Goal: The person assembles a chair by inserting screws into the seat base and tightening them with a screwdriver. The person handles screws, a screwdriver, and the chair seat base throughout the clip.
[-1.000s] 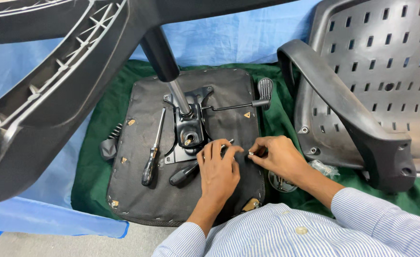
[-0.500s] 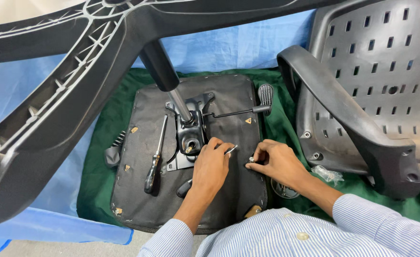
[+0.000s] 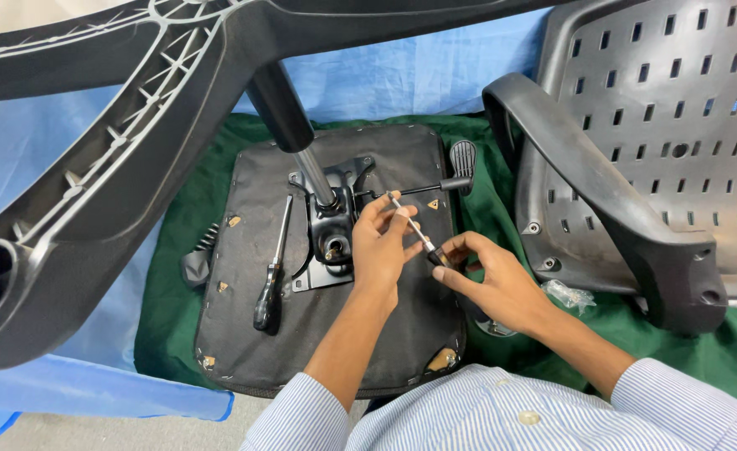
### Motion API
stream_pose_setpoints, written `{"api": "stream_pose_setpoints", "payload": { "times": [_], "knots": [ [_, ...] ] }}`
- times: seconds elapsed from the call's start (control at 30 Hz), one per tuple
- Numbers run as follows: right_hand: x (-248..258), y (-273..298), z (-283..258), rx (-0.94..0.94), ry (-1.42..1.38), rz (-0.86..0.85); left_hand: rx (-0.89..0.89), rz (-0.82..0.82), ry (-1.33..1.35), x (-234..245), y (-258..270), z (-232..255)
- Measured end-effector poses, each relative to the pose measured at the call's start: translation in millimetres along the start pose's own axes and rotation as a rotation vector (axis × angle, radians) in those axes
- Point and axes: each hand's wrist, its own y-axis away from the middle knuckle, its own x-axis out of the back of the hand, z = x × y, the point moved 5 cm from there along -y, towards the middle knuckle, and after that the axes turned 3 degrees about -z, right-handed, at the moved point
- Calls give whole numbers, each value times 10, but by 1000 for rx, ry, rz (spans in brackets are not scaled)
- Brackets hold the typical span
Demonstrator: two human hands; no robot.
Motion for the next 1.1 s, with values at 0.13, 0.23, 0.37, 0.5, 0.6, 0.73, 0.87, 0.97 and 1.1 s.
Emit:
{"api": "stream_pose_setpoints", "payload": {
  "times": [0.13, 0.23, 0.37, 0.5, 0.6, 0.73, 0.87, 0.97, 1.1],
  "knots": [
    [58, 116, 185, -381, -464, 29, 87, 13, 226, -5, -47, -309],
    [296, 240, 174, -359, -539, 141, -34, -38, 159, -27, -59, -456],
    [624, 410, 60, -353, -579, 296, -255, -72, -176, -15, -78, -508],
    [884, 391, -177, -322, -367, 343, -333, -152, -396, 50, 4, -542],
    [985, 268, -465, -175, -167, 272, -697, -212, -717, 36, 255, -444],
    [1044, 186, -651, -223, 212, 181, -657, -163, -838, -18, 257, -465],
    [958, 114, -791, -201, 206, 78, -578, -138, -766, 9, 248, -472],
    [884, 97, -850, -165, 228, 20, -596, -118, -793, 8, 253, -476],
    [798, 111, -825, -244, 307, -60, -640, -111, -822, -2, 276, -482]
  ]
}}
